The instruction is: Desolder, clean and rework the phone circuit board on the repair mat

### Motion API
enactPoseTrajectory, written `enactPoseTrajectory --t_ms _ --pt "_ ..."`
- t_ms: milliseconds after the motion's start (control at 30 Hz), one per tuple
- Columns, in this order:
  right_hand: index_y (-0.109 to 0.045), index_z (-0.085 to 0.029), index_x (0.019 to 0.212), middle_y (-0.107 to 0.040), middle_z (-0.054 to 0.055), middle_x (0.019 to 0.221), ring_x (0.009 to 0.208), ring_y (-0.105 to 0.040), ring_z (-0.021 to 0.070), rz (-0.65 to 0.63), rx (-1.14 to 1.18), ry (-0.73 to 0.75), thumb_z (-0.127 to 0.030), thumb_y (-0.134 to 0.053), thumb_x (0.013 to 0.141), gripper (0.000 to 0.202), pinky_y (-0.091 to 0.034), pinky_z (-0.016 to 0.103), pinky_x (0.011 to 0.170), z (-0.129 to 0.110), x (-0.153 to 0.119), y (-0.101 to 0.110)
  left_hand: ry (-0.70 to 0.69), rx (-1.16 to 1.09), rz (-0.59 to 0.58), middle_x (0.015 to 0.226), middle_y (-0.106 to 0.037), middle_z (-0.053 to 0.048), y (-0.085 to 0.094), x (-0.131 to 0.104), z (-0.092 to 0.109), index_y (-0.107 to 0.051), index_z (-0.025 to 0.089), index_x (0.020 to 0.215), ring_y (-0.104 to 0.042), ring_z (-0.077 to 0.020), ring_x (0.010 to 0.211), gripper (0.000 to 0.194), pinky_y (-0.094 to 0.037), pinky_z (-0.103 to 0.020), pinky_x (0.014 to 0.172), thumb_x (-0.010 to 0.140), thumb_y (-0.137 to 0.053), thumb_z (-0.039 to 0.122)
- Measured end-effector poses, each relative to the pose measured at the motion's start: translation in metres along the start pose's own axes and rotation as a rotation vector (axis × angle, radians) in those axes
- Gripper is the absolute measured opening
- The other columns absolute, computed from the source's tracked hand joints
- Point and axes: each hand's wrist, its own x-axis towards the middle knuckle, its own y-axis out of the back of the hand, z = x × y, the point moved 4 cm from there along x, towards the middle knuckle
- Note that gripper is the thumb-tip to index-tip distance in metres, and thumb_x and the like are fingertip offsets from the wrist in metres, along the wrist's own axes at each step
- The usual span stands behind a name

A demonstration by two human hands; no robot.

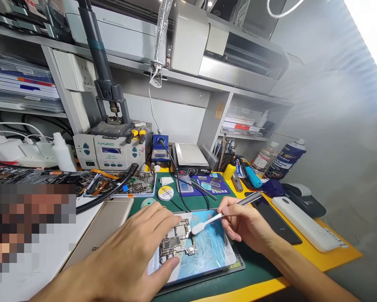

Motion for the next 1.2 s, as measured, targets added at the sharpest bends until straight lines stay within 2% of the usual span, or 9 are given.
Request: enactPoseTrajectory --t_ms 200,400,733,933,1200 --pt "-0.075 -0.016 0.077 -0.067 0.001 0.053 0.037 -0.052 0.0102 -0.008 -0.014 0.011 -0.031 -0.089 0.076 0.021 -0.033 0.016 0.034 -0.001 -0.001 -0.001 -0.003 0.008 0.005 0.135 -0.076 -0.008 -0.002 -0.001 -0.001 -0.061 0.028 0.15 -0.07 -0.0298 0.125 0.05 -0.053 -0.044 0.112 0.1 -0.069 0.029" --pt "-0.076 -0.017 0.079 -0.068 0.001 0.052 0.037 -0.053 0.0115 -0.013 -0.025 0.008 -0.03 -0.088 0.076 0.018 -0.034 0.017 0.034 -0.003 -0.001 0.0 0.003 -0.039 -0.039 0.129 -0.076 -0.009 0.002 0.005 0.0 -0.063 0.025 0.148 -0.069 -0.0279 0.116 0.048 -0.057 -0.041 0.102 0.101 -0.07 0.028" --pt "-0.079 -0.017 0.075 -0.07 0.002 0.052 0.036 -0.056 0.0116 0.004 -0.023 -0.004 -0.027 -0.089 0.072 0.015 -0.037 0.017 0.034 -0.009 -0.003 -0.004 -0.014 -0.046 -0.048 0.124 -0.075 -0.008 0.005 0.008 0.002 -0.064 0.024 0.145 -0.067 -0.0273 0.11 0.042 -0.055 -0.042 0.098 0.103 -0.068 0.028" --pt "-0.08 -0.017 0.074 -0.07 0.003 0.052 0.036 -0.056 0.012 0.015 -0.03 -0.001 -0.027 -0.088 0.073 0.013 -0.037 0.017 0.034 -0.01 -0.004 -0.004 -0.047 -0.002 -0.063 0.126 -0.076 -0.008 0.01 0.012 0.005 -0.064 0.021 0.144 -0.068 -0.0269 0.112 0.04 -0.054 -0.041 0.1 0.105 -0.067 0.027" --pt "-0.08 -0.016 0.073 -0.071 0.003 0.052 0.036 -0.058 0.0127 0.007 -0.02 0.001 -0.027 -0.092 0.07 0.016 -0.039 0.017 0.033 -0.011 -0.003 -0.006 -0.022 -0.026 -0.061 0.128 -0.074 -0.008 0.003 0.006 0.0 -0.063 0.022 0.146 -0.065 -0.028 0.115 0.039 -0.049 -0.043 0.105 0.108 -0.064 0.032"
